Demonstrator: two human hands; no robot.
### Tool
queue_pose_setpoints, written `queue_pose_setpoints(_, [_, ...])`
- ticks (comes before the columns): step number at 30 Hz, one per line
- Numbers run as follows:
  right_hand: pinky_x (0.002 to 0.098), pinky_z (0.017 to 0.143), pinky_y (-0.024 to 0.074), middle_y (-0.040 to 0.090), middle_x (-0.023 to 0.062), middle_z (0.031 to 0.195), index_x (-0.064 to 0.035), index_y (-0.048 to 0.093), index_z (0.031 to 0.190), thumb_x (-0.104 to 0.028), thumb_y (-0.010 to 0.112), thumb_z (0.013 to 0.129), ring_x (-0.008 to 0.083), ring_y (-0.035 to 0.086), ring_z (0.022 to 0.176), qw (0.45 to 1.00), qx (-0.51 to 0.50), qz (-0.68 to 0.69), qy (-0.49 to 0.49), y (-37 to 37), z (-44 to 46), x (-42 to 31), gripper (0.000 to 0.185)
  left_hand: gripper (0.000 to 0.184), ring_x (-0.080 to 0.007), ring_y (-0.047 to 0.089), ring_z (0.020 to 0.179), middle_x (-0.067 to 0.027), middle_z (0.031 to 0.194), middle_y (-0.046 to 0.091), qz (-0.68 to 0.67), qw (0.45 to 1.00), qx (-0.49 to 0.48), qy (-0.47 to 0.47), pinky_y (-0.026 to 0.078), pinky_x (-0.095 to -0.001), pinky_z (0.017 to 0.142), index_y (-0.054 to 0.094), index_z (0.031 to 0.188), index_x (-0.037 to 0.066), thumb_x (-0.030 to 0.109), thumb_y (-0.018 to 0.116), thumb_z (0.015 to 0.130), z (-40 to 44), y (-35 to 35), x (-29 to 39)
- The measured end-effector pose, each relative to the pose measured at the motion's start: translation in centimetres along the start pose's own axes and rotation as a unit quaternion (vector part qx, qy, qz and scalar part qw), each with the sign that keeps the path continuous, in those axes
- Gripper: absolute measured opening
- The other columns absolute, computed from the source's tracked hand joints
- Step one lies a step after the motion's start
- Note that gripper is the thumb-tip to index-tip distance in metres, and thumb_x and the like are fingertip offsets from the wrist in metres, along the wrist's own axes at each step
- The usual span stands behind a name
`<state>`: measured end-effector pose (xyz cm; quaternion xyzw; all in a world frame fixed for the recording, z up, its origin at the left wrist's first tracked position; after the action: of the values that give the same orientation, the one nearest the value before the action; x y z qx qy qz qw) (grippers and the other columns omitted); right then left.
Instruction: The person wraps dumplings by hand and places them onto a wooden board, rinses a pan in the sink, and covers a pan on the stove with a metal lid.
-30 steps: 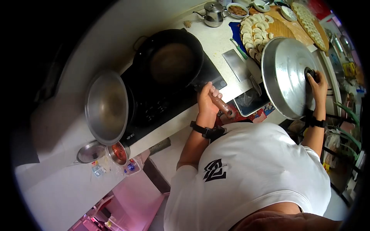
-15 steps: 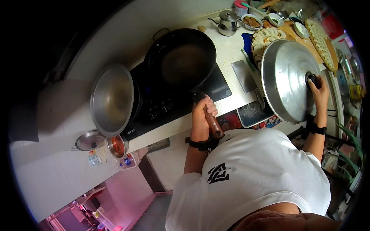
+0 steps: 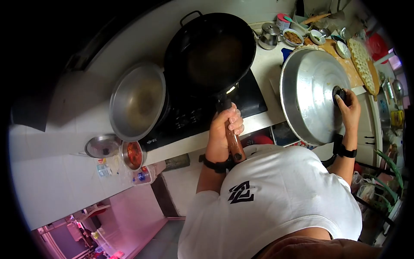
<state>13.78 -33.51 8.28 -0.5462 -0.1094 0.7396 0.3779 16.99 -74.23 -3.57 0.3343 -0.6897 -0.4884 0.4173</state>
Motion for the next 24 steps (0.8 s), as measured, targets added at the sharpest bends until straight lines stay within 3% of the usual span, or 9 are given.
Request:
queue_pose_setpoints(5, [0.0230,0.075,0.0465,0.064,0.0034,0.090,0.0039,0.060,0.107,-0.007,0.072,0.080,0.0095,0.058,0.081,1.000,-0.003,-0.007,0.005,1.1,-1.1,-2.3,0.031,0.010,-0.0056,0.042,0.045,0.0022,0.061,0.046,-0.016,0.999,-0.037,0.002,0.039,-0.0226,0.042,0.056,0.096,0.004,0.010,0.048,0.092,-1.5,1.4,1.9])
queue_pose_setpoints(24, [0.0222,0.072,0.0454,0.062,0.0021,0.087,0.0043,0.061,0.105,-0.008,0.072,0.079,0.0079,0.055,0.078,1.000,0.005,0.006,-0.025,3.7,-3.9,-6.8,0.031,0.014,-0.0062,0.045,0.045,0.0005,0.061,0.048,-0.146,0.970,-0.196,-0.013,0.040,-0.0223,0.043,0.055,0.099,-0.001,0.009,0.048,0.092,-5.6,2.6,10.3])
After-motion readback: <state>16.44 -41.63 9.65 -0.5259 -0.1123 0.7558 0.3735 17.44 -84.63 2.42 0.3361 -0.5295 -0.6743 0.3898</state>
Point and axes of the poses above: each hand's wrist, its own z-axis towards the middle knuckle, its own y-axis out of the palm, x = y × z, the point moved 10 cm from there along z, towards the middle knuckle
